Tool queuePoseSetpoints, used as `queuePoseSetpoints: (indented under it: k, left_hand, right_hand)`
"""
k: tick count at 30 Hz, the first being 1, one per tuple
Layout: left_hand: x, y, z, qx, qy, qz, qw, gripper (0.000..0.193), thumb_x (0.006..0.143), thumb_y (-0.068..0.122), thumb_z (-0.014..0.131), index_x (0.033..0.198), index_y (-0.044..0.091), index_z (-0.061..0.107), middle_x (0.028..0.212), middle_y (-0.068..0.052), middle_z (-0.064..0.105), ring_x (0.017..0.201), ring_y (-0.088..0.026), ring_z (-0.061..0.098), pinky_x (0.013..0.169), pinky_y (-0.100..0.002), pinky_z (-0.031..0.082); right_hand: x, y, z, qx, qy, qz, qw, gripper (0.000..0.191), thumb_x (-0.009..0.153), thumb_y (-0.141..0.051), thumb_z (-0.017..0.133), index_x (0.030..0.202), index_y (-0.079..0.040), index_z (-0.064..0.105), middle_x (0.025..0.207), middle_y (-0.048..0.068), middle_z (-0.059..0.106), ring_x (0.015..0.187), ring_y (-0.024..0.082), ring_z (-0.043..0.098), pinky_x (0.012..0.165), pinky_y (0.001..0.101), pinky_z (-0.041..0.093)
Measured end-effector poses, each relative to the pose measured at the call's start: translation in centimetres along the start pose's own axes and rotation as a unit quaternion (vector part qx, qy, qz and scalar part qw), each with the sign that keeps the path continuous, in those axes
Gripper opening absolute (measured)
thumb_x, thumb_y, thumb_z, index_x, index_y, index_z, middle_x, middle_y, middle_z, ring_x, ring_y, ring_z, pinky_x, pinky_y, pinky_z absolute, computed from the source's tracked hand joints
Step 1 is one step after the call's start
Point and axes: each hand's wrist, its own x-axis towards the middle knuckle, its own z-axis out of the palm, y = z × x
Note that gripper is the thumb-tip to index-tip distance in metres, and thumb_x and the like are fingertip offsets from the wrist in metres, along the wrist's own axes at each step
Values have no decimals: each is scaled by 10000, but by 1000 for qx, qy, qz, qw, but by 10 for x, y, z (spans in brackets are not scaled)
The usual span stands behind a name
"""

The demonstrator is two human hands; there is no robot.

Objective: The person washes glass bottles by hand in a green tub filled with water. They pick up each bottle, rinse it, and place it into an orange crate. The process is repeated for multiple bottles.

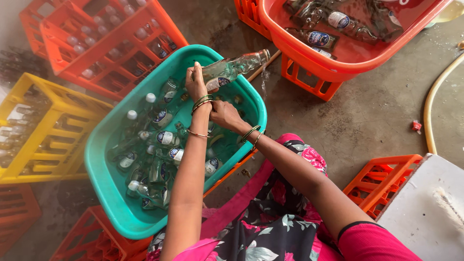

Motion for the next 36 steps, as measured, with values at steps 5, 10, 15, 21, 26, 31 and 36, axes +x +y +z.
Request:
queuePoseSetpoints:
  k: [5,10,15,21,26,31,36]
  left_hand:
    - [-9,-1,-12,-89,-16,-56,994,407,957,516,553,1037,125,627,931,-65,702,711,-193,710,457,-327,580]
    - [-9,3,-23,-150,25,-136,979,425,962,549,531,1091,152,614,1018,-57,700,806,-198,726,519,-321,610]
    - [-8,8,-17,-77,6,-78,994,393,951,526,548,1055,151,601,1002,-60,690,775,-216,724,473,-360,606]
    - [0,5,-8,4,-12,87,996,364,1040,437,571,969,86,632,927,-31,647,827,-145,609,672,-315,540]
    - [9,4,-4,23,-20,176,984,325,1059,341,597,934,42,627,950,-11,659,908,-94,586,866,-270,505]
    - [7,8,-1,20,-29,192,981,316,1059,335,603,946,41,623,971,-21,681,935,-98,611,896,-277,523]
    - [4,13,1,53,-21,186,981,333,1056,359,595,946,47,627,975,-26,694,924,-101,615,877,-279,523]
  right_hand:
    - [-3,3,-2,-42,-2,-38,998,314,802,-298,673,871,6,713,844,271,702,808,450,686,704,541,528]
    - [-6,3,-1,-69,-28,-49,996,242,828,-252,631,858,-27,715,851,225,719,801,425,697,711,531,538]
    - [-3,1,2,-63,-16,-45,997,260,772,-270,679,871,-34,723,847,228,717,805,432,688,704,533,539]
    - [-3,1,1,-52,-25,-36,998,267,794,-274,661,828,-17,722,835,240,710,792,436,688,690,537,538]
    - [-6,-2,-2,-53,-46,-42,997,271,810,-279,643,732,-34,729,743,224,699,713,416,690,655,524,537]
    - [-8,-4,-5,-42,-41,-46,997,273,843,-260,609,719,-53,735,716,208,696,684,400,690,637,516,532]
    - [-9,-3,-4,-32,-31,-57,997,271,839,-258,609,717,-50,732,722,209,699,679,401,684,615,514,526]
